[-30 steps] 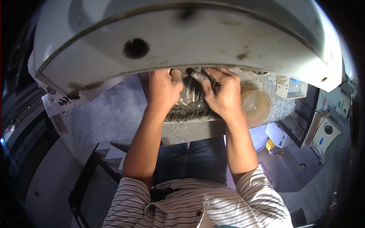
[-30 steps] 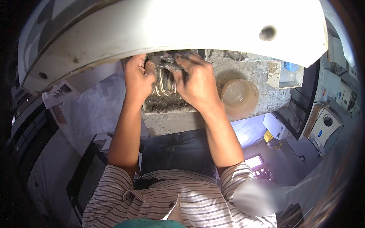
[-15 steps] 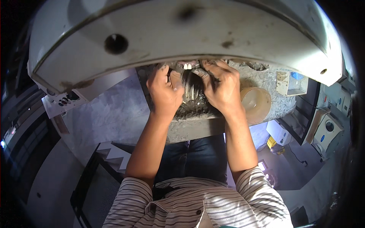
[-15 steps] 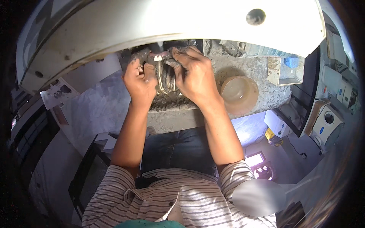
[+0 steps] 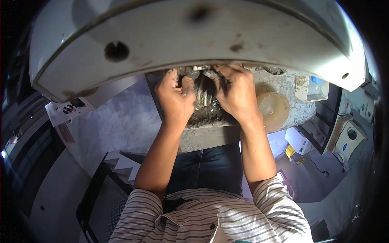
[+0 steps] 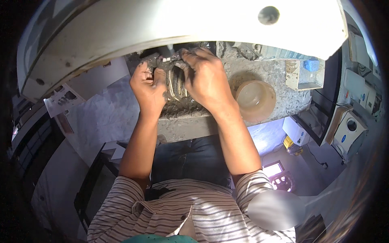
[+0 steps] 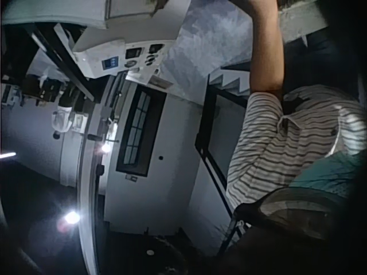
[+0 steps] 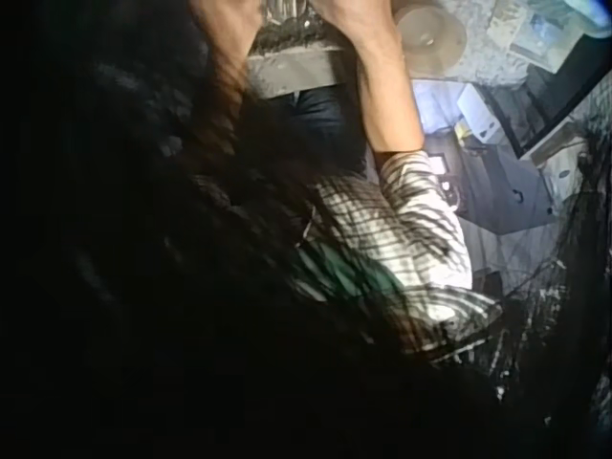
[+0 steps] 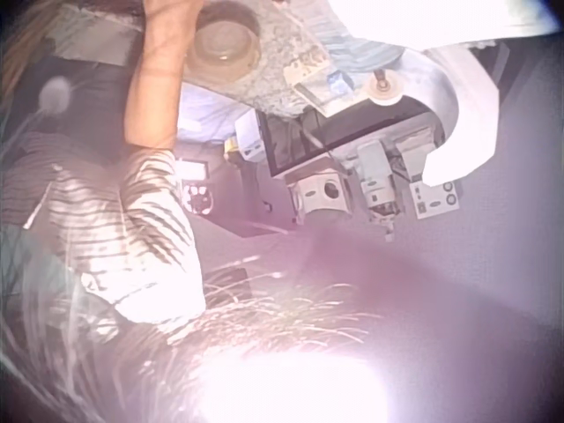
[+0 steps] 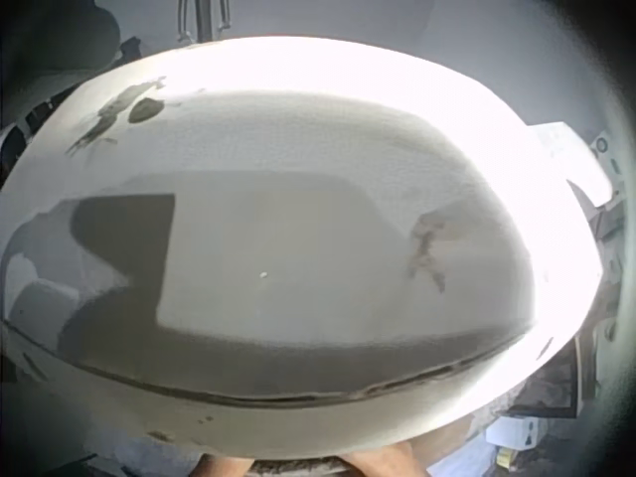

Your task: The person polishes a dental prosthesis by applying paste and holding the piece against a rotating buffing wheel on a polishing lathe.

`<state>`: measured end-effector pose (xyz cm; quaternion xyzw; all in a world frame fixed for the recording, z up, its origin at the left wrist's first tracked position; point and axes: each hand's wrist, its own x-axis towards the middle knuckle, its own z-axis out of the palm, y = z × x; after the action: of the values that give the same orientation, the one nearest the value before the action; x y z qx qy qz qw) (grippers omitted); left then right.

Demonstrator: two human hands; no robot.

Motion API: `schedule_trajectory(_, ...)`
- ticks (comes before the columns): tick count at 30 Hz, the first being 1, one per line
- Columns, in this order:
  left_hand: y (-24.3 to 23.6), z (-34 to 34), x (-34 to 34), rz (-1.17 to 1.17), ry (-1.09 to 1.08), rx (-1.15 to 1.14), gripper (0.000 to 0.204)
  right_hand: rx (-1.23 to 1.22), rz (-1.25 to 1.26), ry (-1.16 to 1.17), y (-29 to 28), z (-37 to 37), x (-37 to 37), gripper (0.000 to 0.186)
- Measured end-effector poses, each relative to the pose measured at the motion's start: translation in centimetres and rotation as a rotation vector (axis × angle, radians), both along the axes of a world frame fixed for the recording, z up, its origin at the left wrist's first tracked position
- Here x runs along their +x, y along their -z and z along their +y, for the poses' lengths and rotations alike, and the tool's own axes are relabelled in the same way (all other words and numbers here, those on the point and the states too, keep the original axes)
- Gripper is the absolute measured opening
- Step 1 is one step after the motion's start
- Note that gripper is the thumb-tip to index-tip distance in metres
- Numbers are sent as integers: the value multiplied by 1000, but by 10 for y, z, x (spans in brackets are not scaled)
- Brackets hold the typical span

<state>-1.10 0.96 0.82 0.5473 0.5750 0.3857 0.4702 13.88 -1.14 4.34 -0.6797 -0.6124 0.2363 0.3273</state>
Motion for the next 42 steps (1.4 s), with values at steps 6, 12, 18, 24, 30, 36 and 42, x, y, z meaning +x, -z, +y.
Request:
schedule_trajectory(6, 7, 1, -2, -6, 22, 26, 8, -35, 9, 25, -3, -2, -2, 27)
schedule_trajectory(12, 9, 4, -10, 241, 142, 317, 8, -119, 74, 57, -5, -6, 5, 27)
schedule_trajectory(18, 4, 11, -14, 217, 252, 543, 11, 328, 624, -65, -11, -24, 13, 53)
schedule_trajectory(24, 4, 9, -12, 121, 198, 202, 4, -39, 133, 15, 9, -11, -1, 34)
schedule_trajectory(30, 16, 12, -7, 161, 190, 203, 5, -44, -1, 51, 3, -8, -3, 28)
schedule_trajectory(36, 15, 19, -8, 165, 230, 232, 2, -75, -6, 75, -3, -8, -6, 25)
schedule_trajectory(42, 7, 22, -16, 253, 258, 214, 9, -35, 45, 59, -2, -10, -9, 22)
